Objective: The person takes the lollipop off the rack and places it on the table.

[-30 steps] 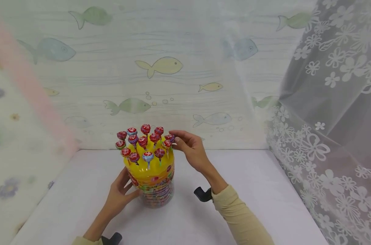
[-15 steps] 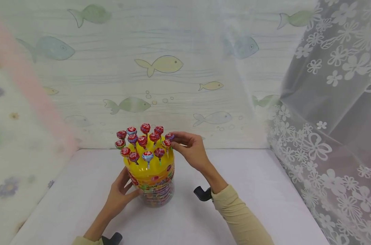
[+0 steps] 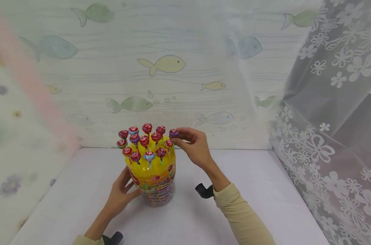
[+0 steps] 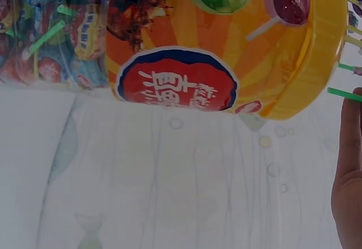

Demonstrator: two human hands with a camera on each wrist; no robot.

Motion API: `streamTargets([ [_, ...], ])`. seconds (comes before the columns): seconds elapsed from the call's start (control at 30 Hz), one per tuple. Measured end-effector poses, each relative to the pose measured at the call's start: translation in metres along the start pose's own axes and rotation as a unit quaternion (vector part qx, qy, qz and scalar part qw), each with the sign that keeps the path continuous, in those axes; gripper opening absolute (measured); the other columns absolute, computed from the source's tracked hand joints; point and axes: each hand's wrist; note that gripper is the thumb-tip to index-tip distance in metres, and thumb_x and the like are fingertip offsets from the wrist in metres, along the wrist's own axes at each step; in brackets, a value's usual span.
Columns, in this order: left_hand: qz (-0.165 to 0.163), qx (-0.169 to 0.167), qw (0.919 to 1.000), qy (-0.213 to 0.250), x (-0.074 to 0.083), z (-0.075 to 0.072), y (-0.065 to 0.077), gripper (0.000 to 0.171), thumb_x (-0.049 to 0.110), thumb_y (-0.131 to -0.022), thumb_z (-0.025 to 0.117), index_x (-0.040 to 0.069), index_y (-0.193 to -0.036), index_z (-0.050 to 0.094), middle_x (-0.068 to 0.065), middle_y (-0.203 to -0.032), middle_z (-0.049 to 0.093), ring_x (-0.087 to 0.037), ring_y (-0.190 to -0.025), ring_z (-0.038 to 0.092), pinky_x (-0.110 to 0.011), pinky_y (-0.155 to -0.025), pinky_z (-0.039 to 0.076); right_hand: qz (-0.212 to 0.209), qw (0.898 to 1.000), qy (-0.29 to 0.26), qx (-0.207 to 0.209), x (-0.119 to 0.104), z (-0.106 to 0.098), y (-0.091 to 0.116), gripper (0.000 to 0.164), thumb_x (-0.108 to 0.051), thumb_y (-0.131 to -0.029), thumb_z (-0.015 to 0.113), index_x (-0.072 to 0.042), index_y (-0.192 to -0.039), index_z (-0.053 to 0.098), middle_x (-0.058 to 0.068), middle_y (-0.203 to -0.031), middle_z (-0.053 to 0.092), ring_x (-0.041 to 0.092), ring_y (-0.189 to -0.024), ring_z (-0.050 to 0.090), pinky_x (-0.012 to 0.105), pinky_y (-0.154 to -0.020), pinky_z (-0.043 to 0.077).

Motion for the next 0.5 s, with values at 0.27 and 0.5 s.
streamTargets([
  [0.27,0.000,0.001,0.9999,-0.015,0.005,0.003,0.002,0.103,0.011,-0.085,0.082,0.020,-0.164,0.017,-0.010,-0.167,0.028,-0.037,-0.150,0.033,-0.053,-0.115,0.039,-0.029,0.999,-0.013,0.030,0.000,-0.007,-0.001,0.029,-0.005,-0.093,0.071,0.011,-0.117,0.066,-0.006,-0.101,0.077,0.013,-0.095,0.074,0.031,-0.091,0.061],
  [0.5,0.004,0.004,0.9997,-0.022,0.003,0.002,0.001,0.104,0.011,-0.085,0.082,0.019,-0.164,0.016,-0.010,-0.166,0.029,-0.036,-0.149,0.034,-0.052,-0.115,0.040,-0.037,0.998,-0.029,0.036,0.000,-0.011,0.002,0.031,-0.003,-0.092,0.072,0.015,-0.115,0.064,-0.006,-0.100,0.077,0.012,-0.092,0.074,0.030,-0.089,0.062],
])
Point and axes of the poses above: each hand's wrist, its own y-axis away from the middle knuckle, its own z-axis out of the palm, x = y × z
